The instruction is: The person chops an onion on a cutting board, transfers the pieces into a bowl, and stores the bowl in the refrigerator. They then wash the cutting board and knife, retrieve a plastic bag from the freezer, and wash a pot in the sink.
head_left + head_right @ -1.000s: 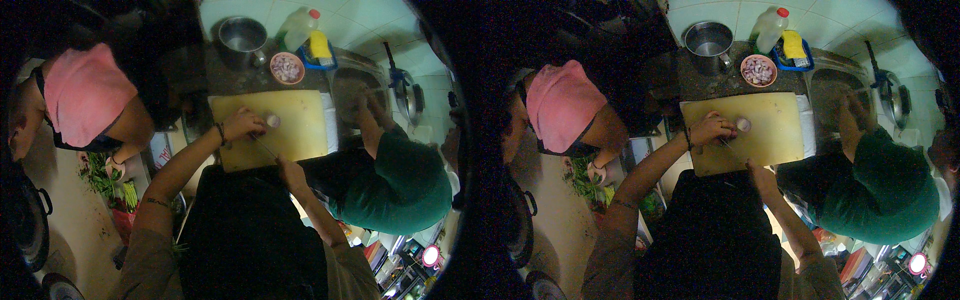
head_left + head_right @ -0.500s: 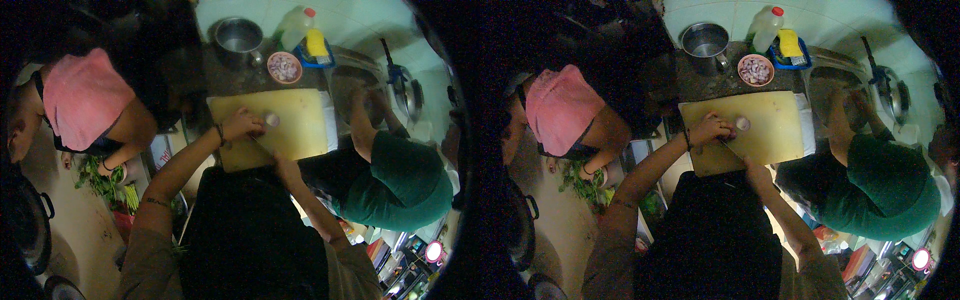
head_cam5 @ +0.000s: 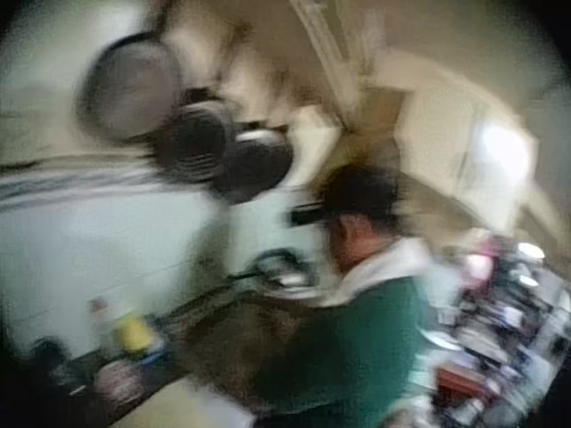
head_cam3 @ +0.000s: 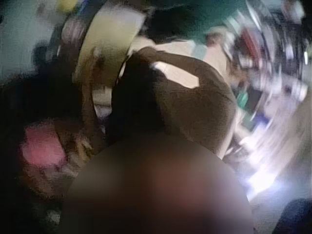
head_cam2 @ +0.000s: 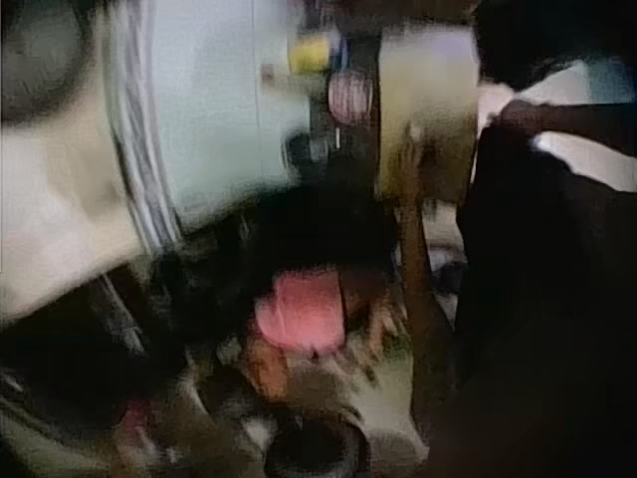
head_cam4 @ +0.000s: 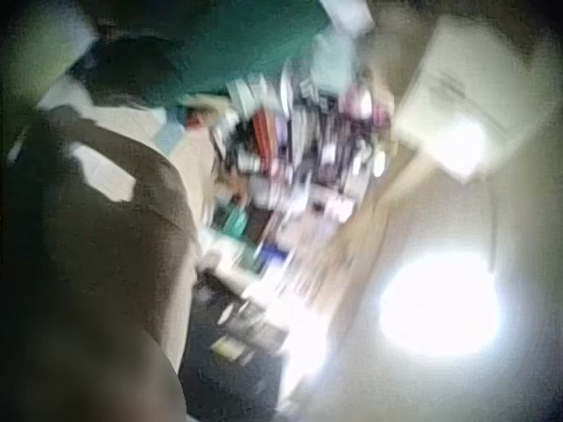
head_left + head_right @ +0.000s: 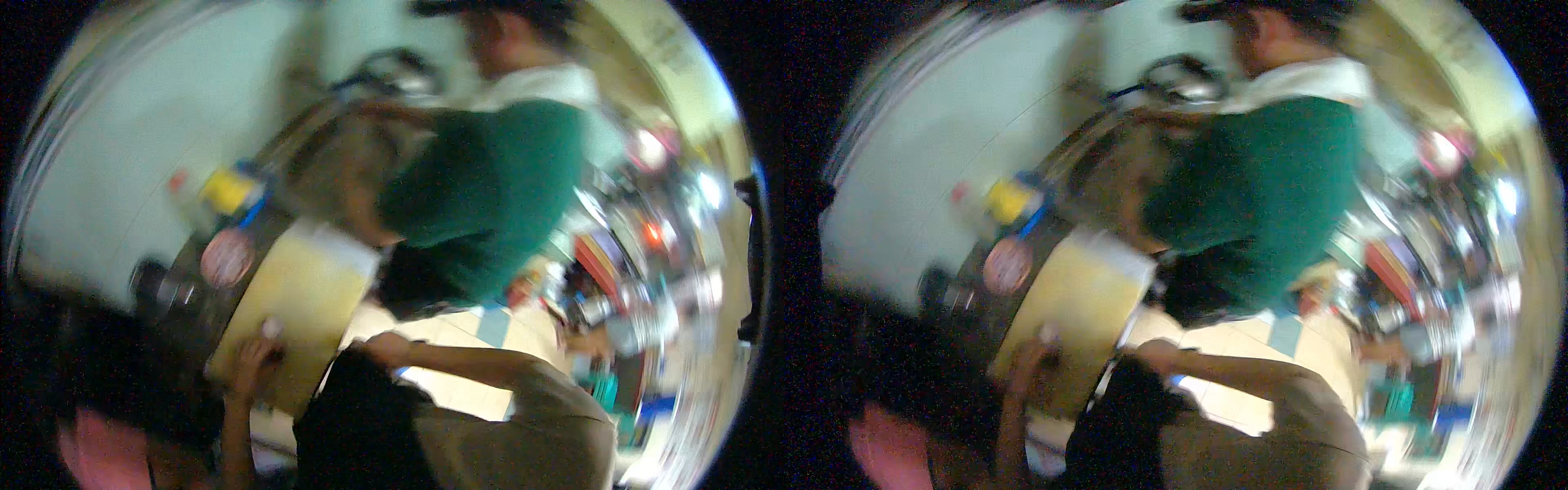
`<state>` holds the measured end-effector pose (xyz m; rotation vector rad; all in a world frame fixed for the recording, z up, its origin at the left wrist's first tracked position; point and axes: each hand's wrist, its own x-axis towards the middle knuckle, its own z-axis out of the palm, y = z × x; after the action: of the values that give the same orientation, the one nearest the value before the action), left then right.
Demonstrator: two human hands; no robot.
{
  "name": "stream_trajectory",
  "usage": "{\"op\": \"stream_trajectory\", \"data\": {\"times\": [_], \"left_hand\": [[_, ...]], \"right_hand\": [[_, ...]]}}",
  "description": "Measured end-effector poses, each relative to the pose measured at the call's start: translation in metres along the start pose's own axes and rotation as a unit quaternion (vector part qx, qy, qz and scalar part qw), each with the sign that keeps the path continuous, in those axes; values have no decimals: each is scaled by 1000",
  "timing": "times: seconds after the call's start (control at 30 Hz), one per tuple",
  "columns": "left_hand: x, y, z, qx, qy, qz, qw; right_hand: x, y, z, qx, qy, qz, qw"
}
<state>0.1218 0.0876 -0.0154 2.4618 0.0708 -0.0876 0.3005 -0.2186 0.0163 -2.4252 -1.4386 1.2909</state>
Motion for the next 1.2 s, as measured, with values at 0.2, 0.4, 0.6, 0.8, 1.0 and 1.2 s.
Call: {"op": "stream_trajectory", "data": {"times": [0.2, 0.4, 0.6, 0.8, 1.0, 1.2], "left_hand": [[5, -24, 32, -62, -43, 87, 993], [-17, -46, 79, -262, 42, -72, 962], [-31, 16, 81, -153, 303, -181, 923], [-39, 26, 44, -335, 289, -172, 880], [-90, 1, 25, -159, 328, -252, 896], [-104, -7, 38, -108, 317, -267, 903]], "right_hand": [[-28, -1, 16, 81, 104, 30, 991], [-3, -36, 23, 55, 29, -6, 998], [15, -74, 16, 117, 88, -32, 989], [58, -106, 25, 257, 14, 41, 965], [66, -144, 35, 108, 60, 13, 992], [66, -159, 36, 71, 75, -2, 995]]}}
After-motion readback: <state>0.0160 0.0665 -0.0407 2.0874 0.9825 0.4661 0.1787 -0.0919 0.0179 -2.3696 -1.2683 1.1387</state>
